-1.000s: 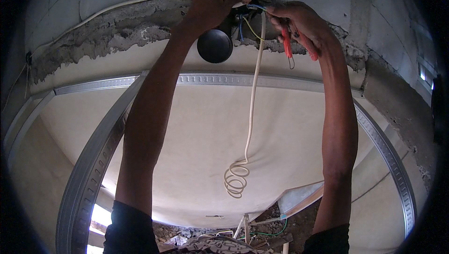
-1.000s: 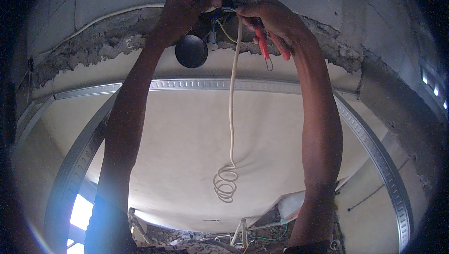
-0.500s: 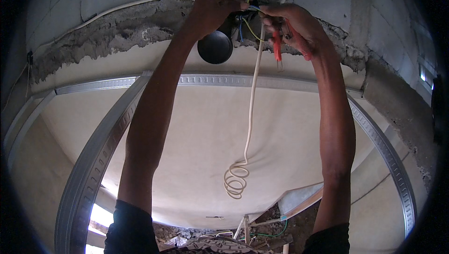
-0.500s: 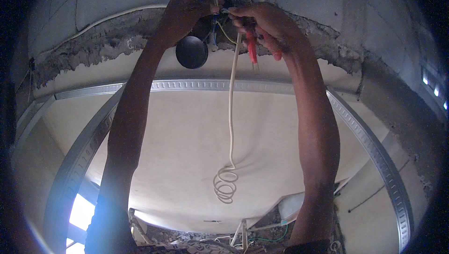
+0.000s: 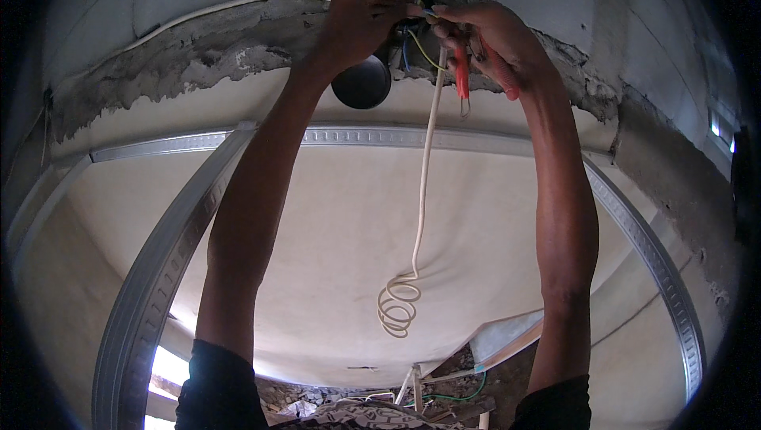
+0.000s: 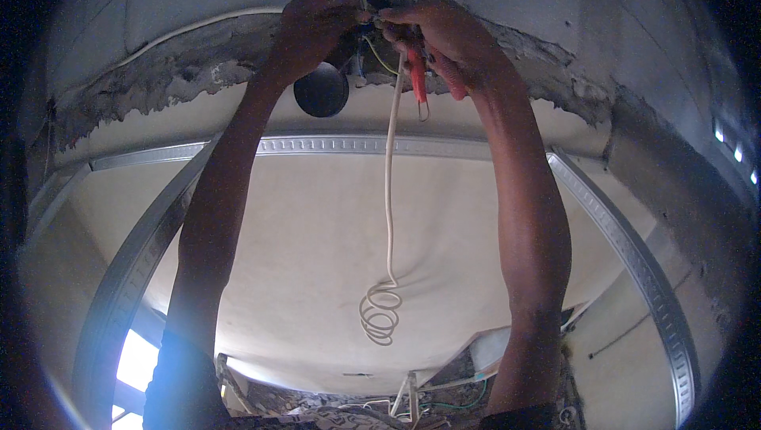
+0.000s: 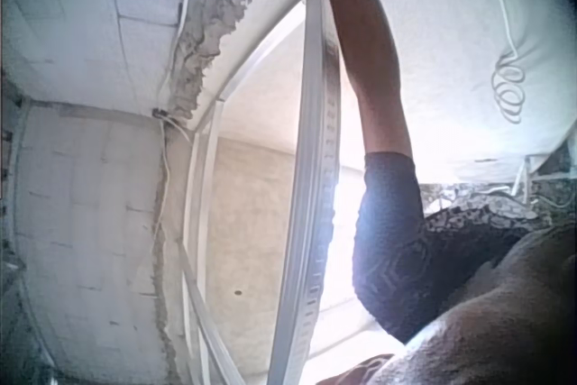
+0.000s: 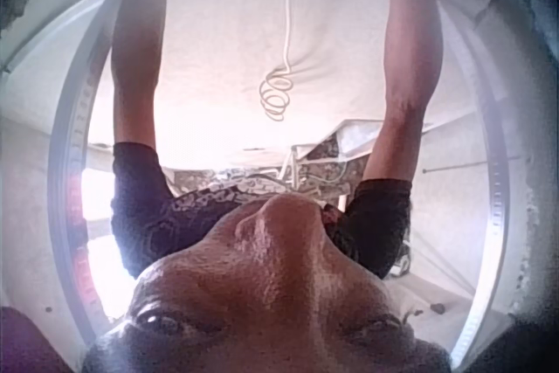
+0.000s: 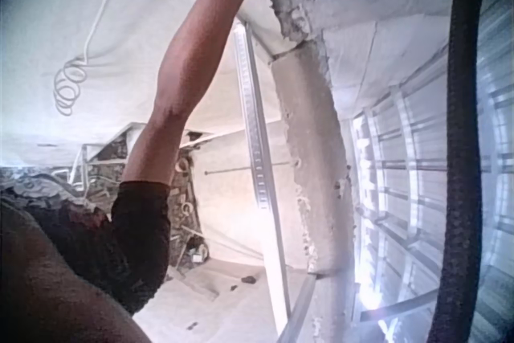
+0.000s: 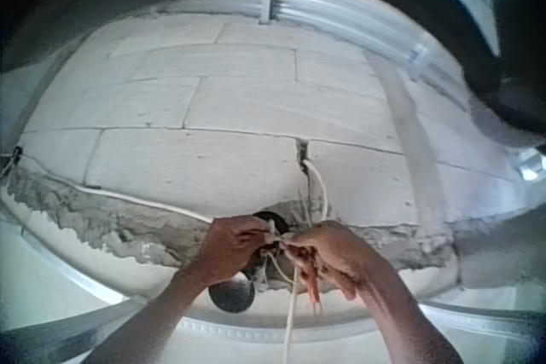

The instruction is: The person strips the outer sheath of a white electrical cable and twists the exposed conductors together with other wires in a ceiling junction box. The person uses a red-handled tool to strip the cable and then uses both hands to twist and arrange the wires.

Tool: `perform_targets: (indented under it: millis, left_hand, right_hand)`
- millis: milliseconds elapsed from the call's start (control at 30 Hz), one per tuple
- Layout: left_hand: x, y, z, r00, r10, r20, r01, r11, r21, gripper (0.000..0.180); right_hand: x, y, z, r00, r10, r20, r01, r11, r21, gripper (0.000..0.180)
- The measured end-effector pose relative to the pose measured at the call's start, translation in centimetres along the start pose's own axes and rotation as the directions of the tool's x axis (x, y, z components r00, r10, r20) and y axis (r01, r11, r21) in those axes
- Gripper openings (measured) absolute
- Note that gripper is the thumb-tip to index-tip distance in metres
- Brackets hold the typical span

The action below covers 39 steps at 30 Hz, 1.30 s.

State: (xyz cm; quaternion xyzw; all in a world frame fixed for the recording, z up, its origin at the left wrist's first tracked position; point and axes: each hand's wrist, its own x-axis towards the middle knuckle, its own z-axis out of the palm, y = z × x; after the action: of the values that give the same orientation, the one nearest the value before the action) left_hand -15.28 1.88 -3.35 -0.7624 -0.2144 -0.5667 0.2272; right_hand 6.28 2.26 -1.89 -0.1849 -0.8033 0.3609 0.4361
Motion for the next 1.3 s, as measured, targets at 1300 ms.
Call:
perform_targets:
  millis: [1300]
  left_hand:
    - [2.0, 1.1, 2.0, 0.99, -0.012, -0.137, 0.053, 0.953, 0.298, 0.023]
  right_hand:
    - [-0.9, 2.4, -2.3, 0.998, -0.012, -0.061, -0.004, 0.966, -0.258, 0.023]
